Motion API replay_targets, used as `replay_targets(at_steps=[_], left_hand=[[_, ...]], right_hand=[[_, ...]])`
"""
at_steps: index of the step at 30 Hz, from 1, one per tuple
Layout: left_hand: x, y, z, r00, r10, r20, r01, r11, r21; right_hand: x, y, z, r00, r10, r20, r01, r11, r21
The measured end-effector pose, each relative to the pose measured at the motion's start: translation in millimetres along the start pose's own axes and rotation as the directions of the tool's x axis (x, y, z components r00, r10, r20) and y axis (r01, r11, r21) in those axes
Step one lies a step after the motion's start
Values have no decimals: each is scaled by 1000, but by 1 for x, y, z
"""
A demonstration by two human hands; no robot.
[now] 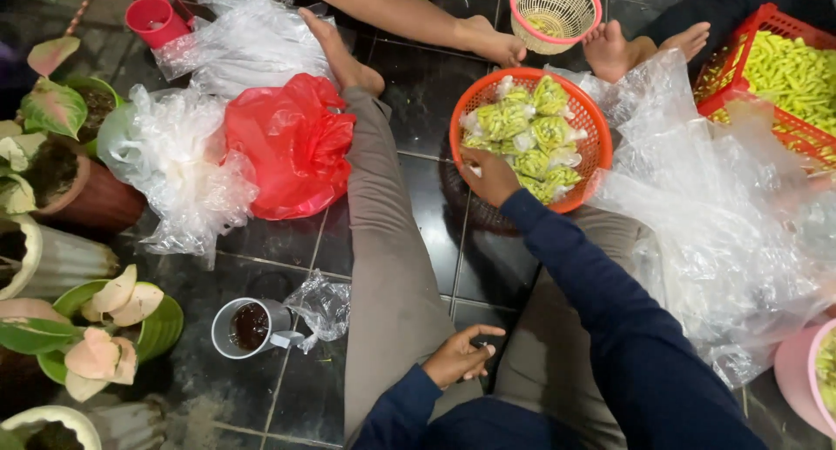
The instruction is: A person sitting on the floor manually packs small green vegetables into individual plastic bags from a large bowl.
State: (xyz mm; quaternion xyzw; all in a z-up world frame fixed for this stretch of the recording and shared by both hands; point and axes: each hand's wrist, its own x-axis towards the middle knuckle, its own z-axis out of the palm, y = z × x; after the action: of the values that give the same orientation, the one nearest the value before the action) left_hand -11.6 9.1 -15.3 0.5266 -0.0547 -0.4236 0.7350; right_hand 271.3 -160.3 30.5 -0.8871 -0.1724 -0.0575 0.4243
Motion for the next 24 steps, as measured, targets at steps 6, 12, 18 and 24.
replay_targets(at_steps=[6,12,18,24], left_hand=[[3,-4,3,1000,17,-11,-16,998,54],[27,-44,-14,994,109,-12,-108,992,65],[32,-56,-24,996,92,20,-94,992,87],[36,-49,-23,999,40,3,-40,990,138]], right_hand=[[-111,98,13,971,-63,-231,-95,783,-614],[-140,130,44,996,-82,-25,58,861,-506],[-202,69,70,997,-65,43,77,878,-472],[-218,44,86,991,-132,-21,111,899,-424]])
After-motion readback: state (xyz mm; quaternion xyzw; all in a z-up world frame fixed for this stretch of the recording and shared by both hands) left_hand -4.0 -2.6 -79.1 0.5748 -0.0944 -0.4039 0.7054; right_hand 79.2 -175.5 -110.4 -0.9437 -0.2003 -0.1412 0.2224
